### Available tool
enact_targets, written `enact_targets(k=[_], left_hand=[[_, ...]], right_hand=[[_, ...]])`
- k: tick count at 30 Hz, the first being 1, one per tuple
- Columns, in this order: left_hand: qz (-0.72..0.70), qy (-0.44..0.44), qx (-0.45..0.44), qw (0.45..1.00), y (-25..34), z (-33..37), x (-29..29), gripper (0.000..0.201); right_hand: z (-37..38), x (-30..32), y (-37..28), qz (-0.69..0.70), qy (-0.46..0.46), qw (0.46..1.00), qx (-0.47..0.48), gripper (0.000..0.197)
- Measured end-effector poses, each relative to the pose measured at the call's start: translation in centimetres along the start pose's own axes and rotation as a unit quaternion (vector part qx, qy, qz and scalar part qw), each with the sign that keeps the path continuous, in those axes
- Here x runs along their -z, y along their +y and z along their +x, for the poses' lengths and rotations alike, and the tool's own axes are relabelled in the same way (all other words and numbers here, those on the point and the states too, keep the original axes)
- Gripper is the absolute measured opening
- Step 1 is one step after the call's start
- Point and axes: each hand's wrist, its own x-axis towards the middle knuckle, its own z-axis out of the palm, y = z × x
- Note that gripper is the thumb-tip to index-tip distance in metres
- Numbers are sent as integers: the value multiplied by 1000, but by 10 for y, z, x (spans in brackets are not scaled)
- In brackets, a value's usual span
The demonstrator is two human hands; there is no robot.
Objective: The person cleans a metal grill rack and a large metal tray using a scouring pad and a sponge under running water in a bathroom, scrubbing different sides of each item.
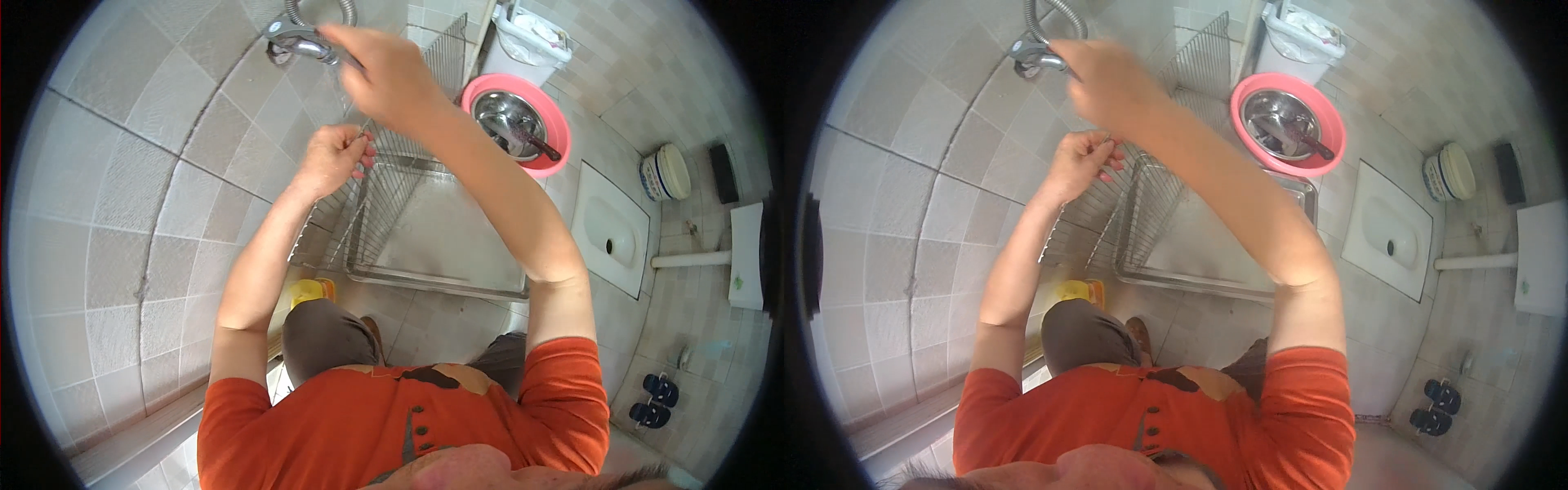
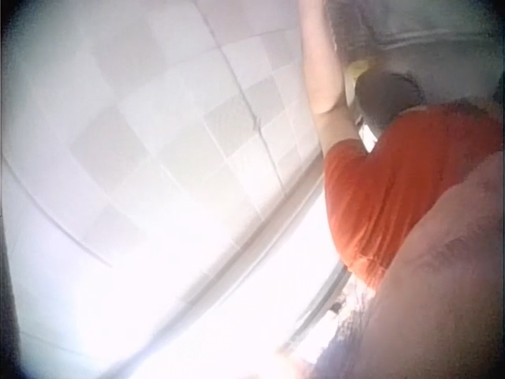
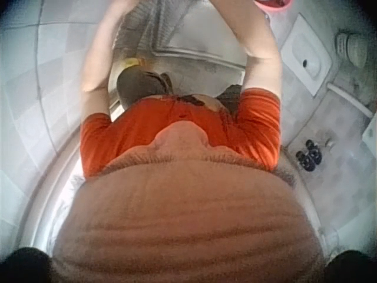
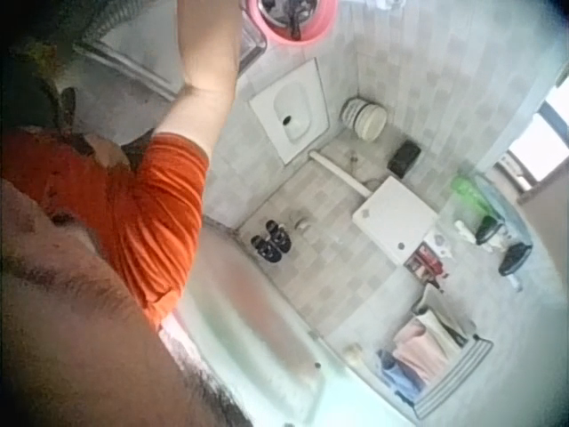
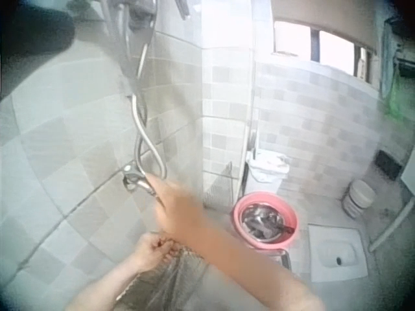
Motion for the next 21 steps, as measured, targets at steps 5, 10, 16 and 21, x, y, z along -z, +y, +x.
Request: enact_targets(k=[5,10,16,21], left_hand=[[5,5,17,1000,30,-7,-13,17],[44,33,7,998,74,-30,-30,17],[119,29,5,993,106,-58,-30,19],[129,42,-28,990,115,-81,-33,18]], right_hand=[[-131,22,52,-11,-98,959,-267,29],[-182,4,64,61,-80,915,-391,40],[-172,11,90,14,-18,925,-378,37],[-163,17,89,-2,23,933,-359,37]])
